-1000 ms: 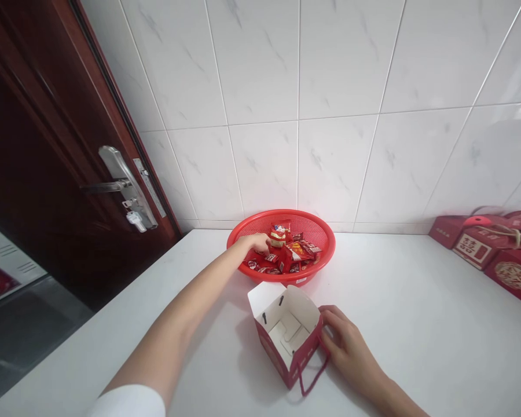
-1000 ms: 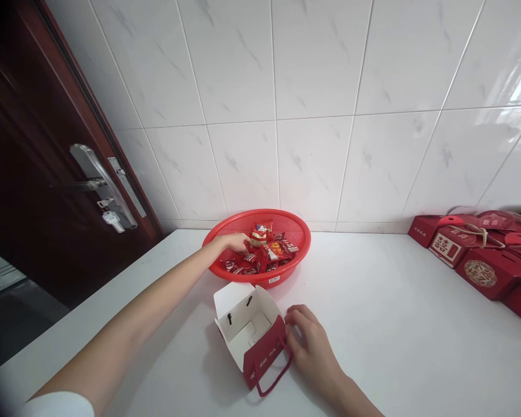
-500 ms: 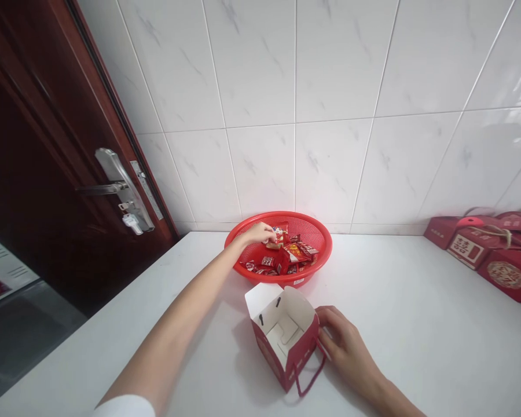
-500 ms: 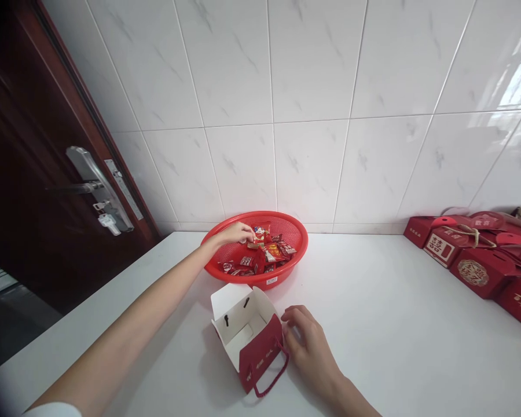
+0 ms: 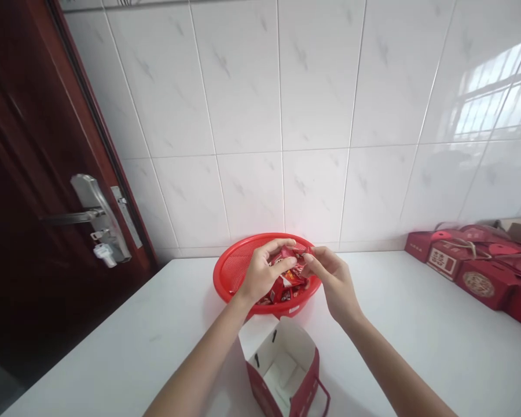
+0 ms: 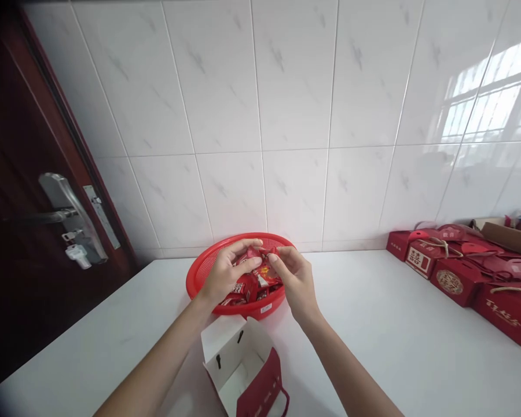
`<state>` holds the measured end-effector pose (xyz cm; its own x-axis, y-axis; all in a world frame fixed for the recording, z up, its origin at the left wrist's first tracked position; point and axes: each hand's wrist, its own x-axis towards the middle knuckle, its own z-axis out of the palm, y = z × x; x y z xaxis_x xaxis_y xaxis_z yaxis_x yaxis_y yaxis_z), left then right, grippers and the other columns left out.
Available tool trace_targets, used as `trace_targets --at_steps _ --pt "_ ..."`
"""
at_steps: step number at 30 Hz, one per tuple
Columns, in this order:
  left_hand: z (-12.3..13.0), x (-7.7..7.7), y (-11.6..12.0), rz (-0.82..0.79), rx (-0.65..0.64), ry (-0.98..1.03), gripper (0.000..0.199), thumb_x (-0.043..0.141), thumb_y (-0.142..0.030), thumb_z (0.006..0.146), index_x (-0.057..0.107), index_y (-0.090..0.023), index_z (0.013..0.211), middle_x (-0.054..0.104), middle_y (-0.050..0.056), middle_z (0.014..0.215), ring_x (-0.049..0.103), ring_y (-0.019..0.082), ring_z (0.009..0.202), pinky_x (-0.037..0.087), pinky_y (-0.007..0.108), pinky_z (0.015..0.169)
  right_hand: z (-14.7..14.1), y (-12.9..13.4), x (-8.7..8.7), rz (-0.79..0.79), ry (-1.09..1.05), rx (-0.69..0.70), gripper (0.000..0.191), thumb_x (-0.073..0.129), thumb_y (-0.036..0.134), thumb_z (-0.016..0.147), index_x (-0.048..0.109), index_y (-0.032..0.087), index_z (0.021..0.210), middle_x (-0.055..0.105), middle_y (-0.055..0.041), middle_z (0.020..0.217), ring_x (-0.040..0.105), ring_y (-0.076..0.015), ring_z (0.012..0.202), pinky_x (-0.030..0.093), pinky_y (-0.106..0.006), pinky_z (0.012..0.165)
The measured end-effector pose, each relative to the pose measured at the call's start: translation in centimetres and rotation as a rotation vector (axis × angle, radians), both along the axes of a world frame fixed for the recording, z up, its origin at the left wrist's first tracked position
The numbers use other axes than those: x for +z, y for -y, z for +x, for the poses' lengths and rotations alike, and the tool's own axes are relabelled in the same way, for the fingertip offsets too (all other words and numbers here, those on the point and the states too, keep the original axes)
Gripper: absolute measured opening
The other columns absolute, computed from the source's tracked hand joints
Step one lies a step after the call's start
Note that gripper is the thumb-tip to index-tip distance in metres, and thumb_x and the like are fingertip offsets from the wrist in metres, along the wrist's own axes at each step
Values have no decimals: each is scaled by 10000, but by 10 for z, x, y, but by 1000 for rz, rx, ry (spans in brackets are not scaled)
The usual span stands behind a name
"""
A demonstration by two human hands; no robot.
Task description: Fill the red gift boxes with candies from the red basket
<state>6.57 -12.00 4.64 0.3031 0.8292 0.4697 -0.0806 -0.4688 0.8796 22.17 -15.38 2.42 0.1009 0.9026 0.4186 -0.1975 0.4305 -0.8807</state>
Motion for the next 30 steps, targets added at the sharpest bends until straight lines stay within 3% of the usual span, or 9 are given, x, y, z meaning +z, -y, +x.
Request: trace_targets --at_steps 6,9,14,21,26,30 --pt "-8 1 -6 -84 37 86 239 695 -266 780 696 -198 1009 663 -19 753 612 140 718 513 256 714 -4 -18 6 -7 -13 44 279 736 481 846 701 207 804 622 21 638 553 -131 645 452 -270 700" --pt "-12 0 -8 -74 5 29 213 666 -308 834 709 -204 1015 662 -14 762 615 145 744 507 257 723 -6 -23 10 -11 -19 54 278 759 475 821 691 207 793 622 23 627 562 -138 660 457 -280 737" --pt "-22 1 -8 -32 -22 -112 242 663 -436 879 719 -202 853 663 5 770 604 158 747 500 265 707 -12 -20 16 -17 63 66 288 795 473 784 693 205 760 614 20 632 563 -144 651 461 -279 686" --pt "-26 6 -6 -18 -82 -203 205 630 -401 889 695 -216 830 642 1 767 590 163 738 498 270 699 -14 -18 13 -14 55 83 334 754 520 816 718 194 756 588 11 618 539 -149 630 448 -291 638" --pt "-24 5 -4 -14 -178 -224 217 641 -396 901 679 -197 824 658 16 807 618 185 792 513 296 757 -14 -19 13 -8 -36 121 389 770 494 816 629 198 607 559 25 597 519 -126 593 442 -270 610" --pt "-24 5 -3 -7 -199 -245 259 636 -398 916 646 -184 769 614 2 733 577 160 703 486 281 677 -15 -17 17 -4 -59 142 414 762 484 830 590 206 576 525 37 567 510 -122 553 439 -268 567"
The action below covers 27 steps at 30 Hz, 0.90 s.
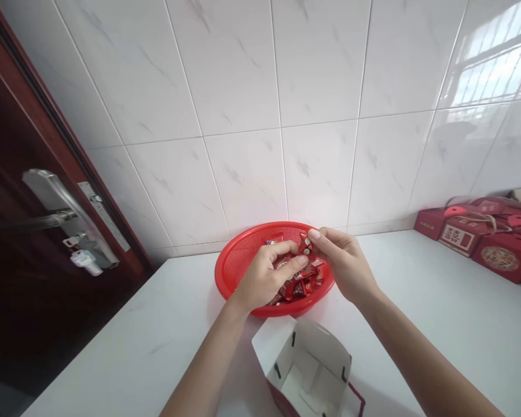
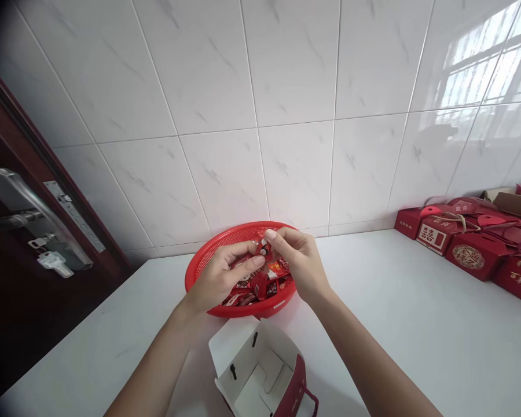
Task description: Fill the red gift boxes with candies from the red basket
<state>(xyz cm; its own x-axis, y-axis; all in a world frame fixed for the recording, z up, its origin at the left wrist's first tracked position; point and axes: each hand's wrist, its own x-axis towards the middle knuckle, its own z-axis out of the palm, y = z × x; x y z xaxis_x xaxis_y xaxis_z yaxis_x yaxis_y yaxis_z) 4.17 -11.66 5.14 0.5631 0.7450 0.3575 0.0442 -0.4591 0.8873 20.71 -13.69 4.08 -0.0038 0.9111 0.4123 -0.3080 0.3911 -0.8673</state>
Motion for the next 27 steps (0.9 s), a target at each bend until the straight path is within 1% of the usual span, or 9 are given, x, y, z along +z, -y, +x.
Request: trace_targets --at_steps 4,8,11,13,16,18,22,25,27 --pt "3 0 1 -32 36 96 210 647 -369 912 676 -186 813 653 9 782 607 161 749 501 269 706 2 2 3 56 70 3 366 720 501 860 670 202 655 584 15 624 578 -142 616 489 -291 640" --pt "7 0 3 -31 42 137 214 651 -390 916 711 -200 839 687 14 818 644 173 805 529 277 757 4 5 7 66 108 12 278 779 477 806 719 213 742 629 10 668 597 -153 630 534 -308 647" --pt "4 3 4 -16 40 38 233 716 -432 864 727 -203 824 697 13 791 648 170 744 531 270 686 7 7 10 76 145 -8 267 756 478 828 729 219 768 657 6 692 601 -147 626 527 -289 610" --pt "-1 6 5 -6 73 -1 254 752 -453 829 733 -200 819 700 13 778 636 154 680 519 255 624 9 8 11 87 199 -42 285 724 491 855 723 216 783 672 -1 709 621 -151 649 533 -285 620" --pt "-11 11 4 -8 168 37 303 757 -494 819 733 -194 845 683 1 720 584 115 556 478 227 521 11 8 12 121 301 -94 310 704 504 874 709 203 801 684 -13 739 644 -155 672 546 -285 640" --pt "-16 13 4 -23 216 73 328 743 -519 826 734 -197 893 681 -5 709 569 104 512 458 219 477 11 8 13 143 346 -74 302 703 496 881 710 199 821 689 -16 745 654 -156 665 555 -287 638" --pt "-17 16 8 -7 241 52 307 783 -471 796 747 -214 961 735 13 866 654 133 600 498 225 500 11 10 12 153 388 34 263 681 449 911 730 197 857 711 -32 788 666 -160 675 565 -292 632" --pt "-14 15 10 -3 198 49 262 774 -438 813 746 -210 939 748 23 913 690 158 657 517 235 514 10 11 11 157 409 40 257 688 451 906 745 203 873 714 -35 797 664 -169 691 564 -303 632" --pt "-14 14 10 7 197 79 245 767 -428 824 738 -204 919 750 26 914 692 160 668 523 238 523 10 12 10 166 418 35 240 729 449 874 757 217 931 739 -44 863 682 -183 734 571 -316 650"
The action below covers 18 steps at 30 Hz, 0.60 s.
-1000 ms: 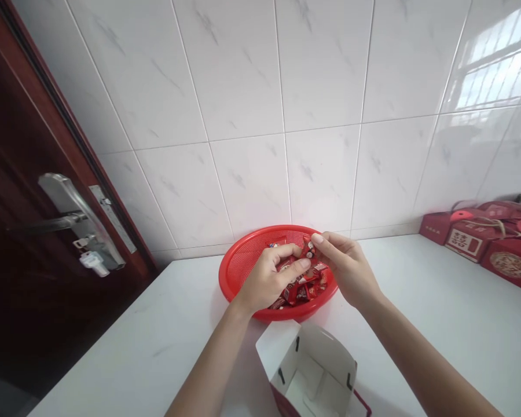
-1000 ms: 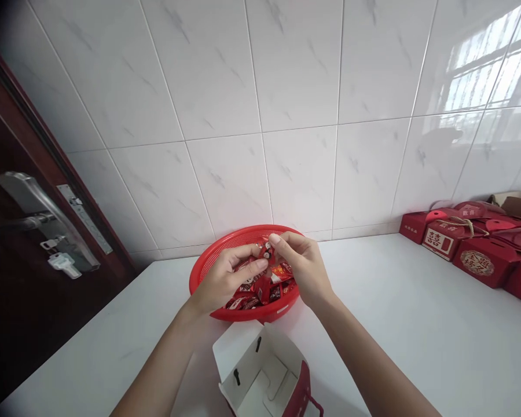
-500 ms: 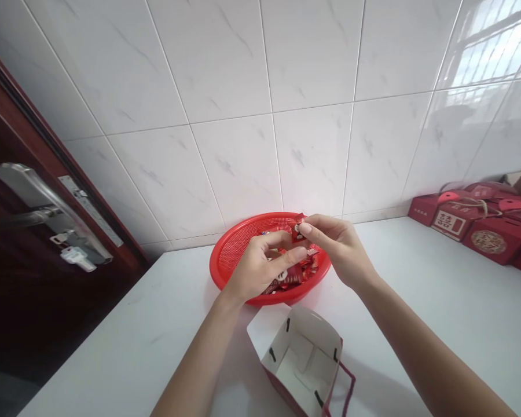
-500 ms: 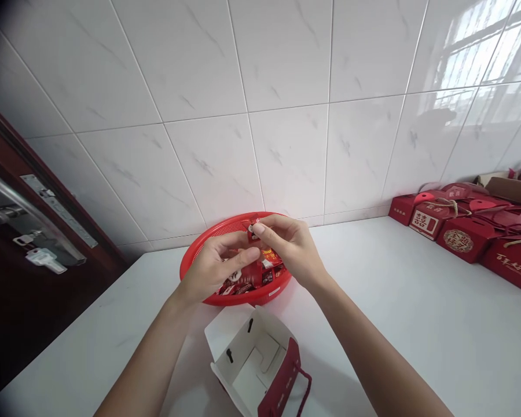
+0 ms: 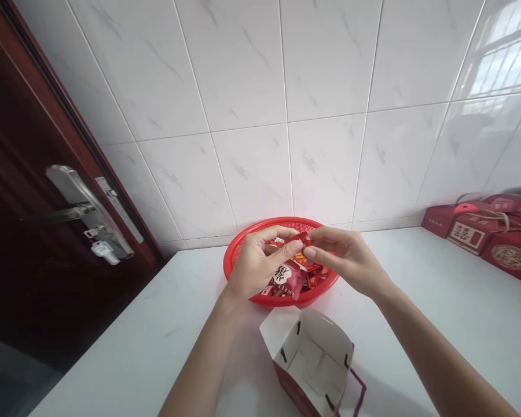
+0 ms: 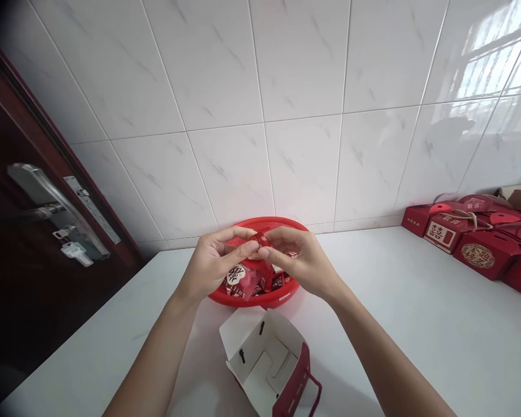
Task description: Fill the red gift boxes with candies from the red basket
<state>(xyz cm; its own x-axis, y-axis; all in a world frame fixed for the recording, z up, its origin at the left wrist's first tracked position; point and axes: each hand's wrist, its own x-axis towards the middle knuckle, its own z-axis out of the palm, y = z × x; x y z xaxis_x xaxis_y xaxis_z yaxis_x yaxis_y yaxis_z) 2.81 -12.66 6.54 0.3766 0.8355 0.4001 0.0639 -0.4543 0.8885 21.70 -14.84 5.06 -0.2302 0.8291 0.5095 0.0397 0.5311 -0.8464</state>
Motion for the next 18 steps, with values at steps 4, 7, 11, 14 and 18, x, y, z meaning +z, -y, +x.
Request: trace_targets --at_steps 4,7,11,14,18 --pt "1 -4 -3 -22 -3 70 258 780 -416 818 736 -194 941 752 33 909 698 168 694 567 267 596 -2 1 -2 33 -64 -52 229 783 398 831 752 230 984 771 -53 958 725 -211 840 597 -350 736" --pt "2 -5 -4 -46 -25 97 281 787 -428 808 740 -183 938 757 50 936 713 192 745 591 292 633 -2 3 -1 49 -114 -114 194 789 382 823 751 227 934 771 -45 902 728 -210 811 603 -358 730" --pt "4 -5 -1 -43 -52 89 273 782 -427 813 735 -177 913 754 48 923 707 185 719 581 277 594 -1 7 1 118 -72 -171 110 769 338 843 762 236 883 757 -23 810 701 -186 717 593 -341 679" --pt "5 -3 2 -27 -49 85 249 778 -423 817 733 -187 879 739 27 875 684 159 664 553 256 563 0 9 2 150 -47 -192 90 753 325 857 761 241 887 745 -13 769 688 -181 693 583 -336 664" --pt "4 0 5 -28 -44 82 247 799 -428 790 734 -194 841 718 7 788 628 120 563 503 224 493 1 10 1 172 -13 -206 113 738 347 871 749 236 895 736 -16 763 673 -184 682 570 -340 658"
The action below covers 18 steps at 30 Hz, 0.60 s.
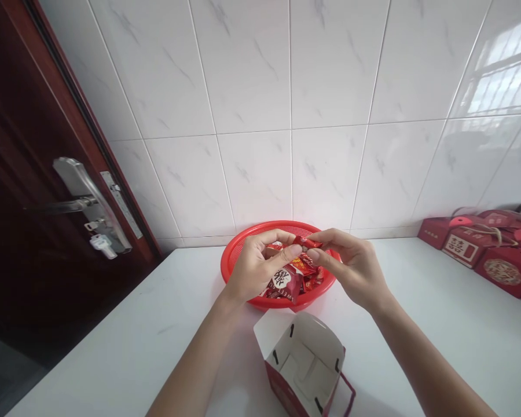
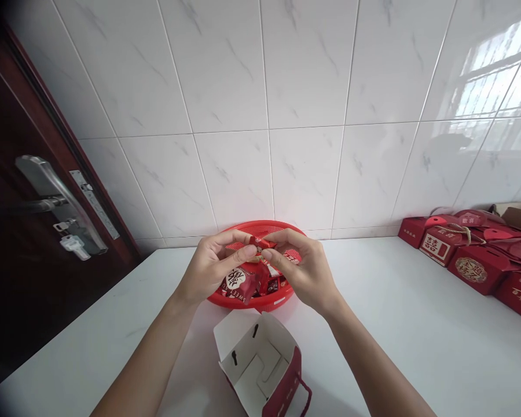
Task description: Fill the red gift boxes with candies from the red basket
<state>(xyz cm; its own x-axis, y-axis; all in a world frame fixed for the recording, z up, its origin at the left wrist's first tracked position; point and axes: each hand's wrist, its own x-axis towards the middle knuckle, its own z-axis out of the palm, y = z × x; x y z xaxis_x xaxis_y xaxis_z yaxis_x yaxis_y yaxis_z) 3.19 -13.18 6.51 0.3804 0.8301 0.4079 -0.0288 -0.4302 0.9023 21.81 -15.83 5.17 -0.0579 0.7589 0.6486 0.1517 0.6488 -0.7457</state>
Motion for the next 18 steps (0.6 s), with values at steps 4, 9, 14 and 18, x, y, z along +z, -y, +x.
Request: trace_targets --at_steps 4,9,14,18 --pt "-1 0 0 -23 -54 21 245 809 -406 786 751 -188 884 735 22 824 694 162 661 559 240 559 1 2 -1 24 16 -17 119 728 351 878 735 233 891 733 -25 806 666 -187 716 557 -343 681" --pt "-2 -1 0 -27 -43 2 266 802 -410 795 757 -176 913 741 41 871 688 156 650 555 241 547 0 2 -2 21 21 -40 120 715 343 884 736 225 893 735 -34 824 668 -191 741 552 -341 688" --pt "-2 -1 0 -22 -31 -11 267 794 -406 809 750 -173 932 752 44 893 699 163 682 567 247 580 -2 0 -2 -48 -56 31 133 730 350 874 762 225 907 741 -24 780 672 -178 703 554 -321 656" --pt "-4 -3 -2 -2 -13 4 295 735 -409 872 759 -170 1043 756 77 1029 706 172 738 575 265 623 -1 -1 -2 -107 -137 169 171 724 346 890 795 262 1021 753 -24 824 669 -166 703 562 -317 659"
